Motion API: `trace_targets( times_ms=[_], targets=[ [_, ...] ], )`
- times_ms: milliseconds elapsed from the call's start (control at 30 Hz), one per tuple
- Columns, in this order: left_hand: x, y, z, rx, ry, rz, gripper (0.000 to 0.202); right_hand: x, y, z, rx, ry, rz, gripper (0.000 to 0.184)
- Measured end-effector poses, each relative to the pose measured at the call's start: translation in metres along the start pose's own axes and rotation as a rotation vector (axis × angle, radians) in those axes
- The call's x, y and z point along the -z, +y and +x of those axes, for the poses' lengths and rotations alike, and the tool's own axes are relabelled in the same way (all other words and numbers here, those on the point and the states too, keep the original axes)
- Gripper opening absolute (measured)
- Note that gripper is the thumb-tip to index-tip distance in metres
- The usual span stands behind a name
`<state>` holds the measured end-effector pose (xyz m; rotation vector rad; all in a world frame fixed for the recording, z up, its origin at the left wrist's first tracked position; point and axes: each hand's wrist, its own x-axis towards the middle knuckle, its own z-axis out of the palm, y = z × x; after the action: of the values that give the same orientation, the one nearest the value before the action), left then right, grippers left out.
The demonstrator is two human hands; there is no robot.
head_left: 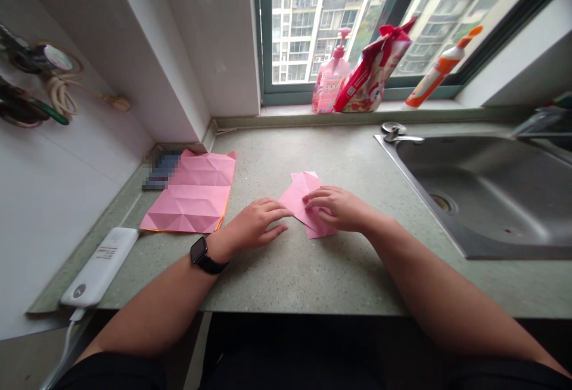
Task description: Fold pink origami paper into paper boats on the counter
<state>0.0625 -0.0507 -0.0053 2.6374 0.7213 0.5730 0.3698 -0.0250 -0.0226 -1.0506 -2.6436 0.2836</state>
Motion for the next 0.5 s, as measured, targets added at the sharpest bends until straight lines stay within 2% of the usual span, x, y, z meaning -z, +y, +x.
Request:
trace_targets(
  times_ms=[67,133,267,400,500],
  targets=[
    [-0.004,-0.003,0.001,0.024,-0.012,0.012,0.033,-0.005,-0.006,0.001,-0.017,-0.008,0.001,0.040],
    [-0.007,-0.006,0.002,0.049,-0.012,0.027,0.032,-0.012,-0.011,0.002,-0.017,-0.002,0.024,0.051],
    [-0.012,-0.010,0.001,0.104,-0.039,0.084,0.034,-0.022,-0.013,0.004,0.008,0.066,0.065,0.064],
    [-0.013,-0.013,-0.001,0.203,-0.057,0.168,0.043,-0.023,-0.003,0.004,-0.041,0.108,-0.004,0.069],
    [-0.013,-0.015,-0.003,0.266,-0.052,0.200,0.057,-0.023,0.003,0.004,-0.051,0.092,-0.022,0.063]
  ],
)
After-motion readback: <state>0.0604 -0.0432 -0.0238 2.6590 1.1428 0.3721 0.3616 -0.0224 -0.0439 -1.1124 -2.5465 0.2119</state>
